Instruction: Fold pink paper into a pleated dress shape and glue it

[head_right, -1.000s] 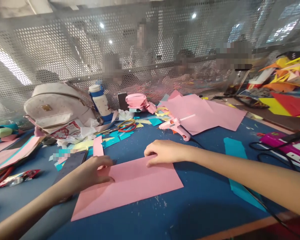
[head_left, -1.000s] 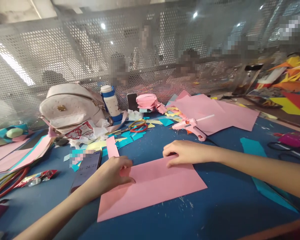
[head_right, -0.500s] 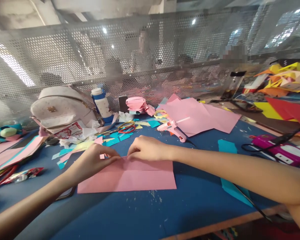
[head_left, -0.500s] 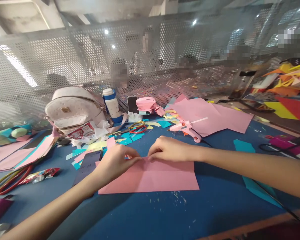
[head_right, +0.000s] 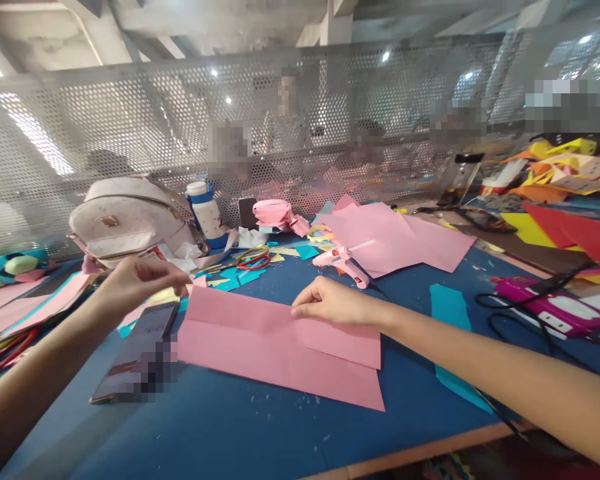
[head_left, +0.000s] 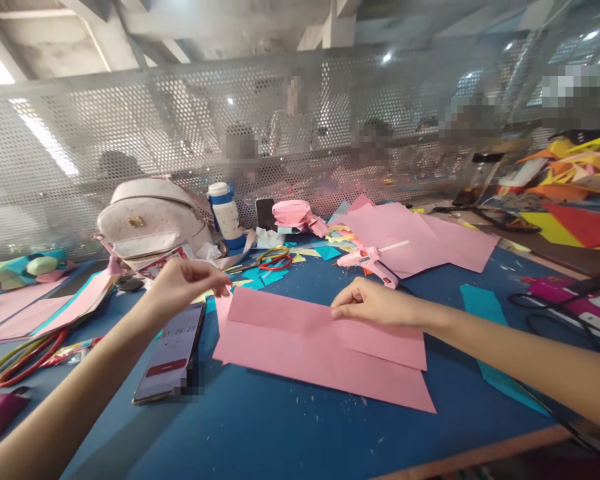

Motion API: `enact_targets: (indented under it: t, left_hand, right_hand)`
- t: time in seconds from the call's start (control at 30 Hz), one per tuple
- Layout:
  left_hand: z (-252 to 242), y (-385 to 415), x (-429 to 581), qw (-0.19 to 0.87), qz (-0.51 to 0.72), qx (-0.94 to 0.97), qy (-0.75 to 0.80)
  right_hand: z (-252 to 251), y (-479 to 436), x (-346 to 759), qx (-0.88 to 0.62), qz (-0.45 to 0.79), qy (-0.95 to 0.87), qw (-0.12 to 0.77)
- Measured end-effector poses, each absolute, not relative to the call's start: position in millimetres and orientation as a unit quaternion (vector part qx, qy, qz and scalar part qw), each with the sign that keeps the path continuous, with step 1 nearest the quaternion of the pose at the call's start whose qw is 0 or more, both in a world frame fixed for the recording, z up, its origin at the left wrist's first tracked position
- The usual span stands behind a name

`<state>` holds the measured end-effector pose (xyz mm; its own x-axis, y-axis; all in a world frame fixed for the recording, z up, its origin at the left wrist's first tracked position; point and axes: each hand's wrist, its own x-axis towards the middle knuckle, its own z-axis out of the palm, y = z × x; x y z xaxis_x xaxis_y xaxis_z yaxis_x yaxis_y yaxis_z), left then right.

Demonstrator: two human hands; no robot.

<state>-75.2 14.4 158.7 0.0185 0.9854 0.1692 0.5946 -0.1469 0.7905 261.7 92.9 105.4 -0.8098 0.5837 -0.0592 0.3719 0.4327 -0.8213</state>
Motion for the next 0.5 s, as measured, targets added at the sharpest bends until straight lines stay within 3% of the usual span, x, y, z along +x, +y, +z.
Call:
enact_targets:
  t: [0.07,0.13,0.2,0.3,0.5]
  left_hand:
    - [152,19,-79,0.275,0.503,0.577,0.583]
    - [139,21,-73,0.380,0.584,0.497,0.517]
    - [121,18,-58,0.521,0.585,0.417,0.461]
    - [99,7,-23,0.636,0.556,0.338,0.415]
    - [89,-6,34,0.595,0.561,0.342,0.463]
  right_hand:
    - [101,92,260,-0.317,0.459,-0.814,0.161]
    - [96,90,257,-0.348,0.474,-0.778,0.219]
    - [92,87,251,-0.356,0.494,-0.746,0.269]
    - [88,80,241,-0.350,0.520,-0.710,0.321]
    - [81,67,225,-0.303,0.583,-0.683,0.319]
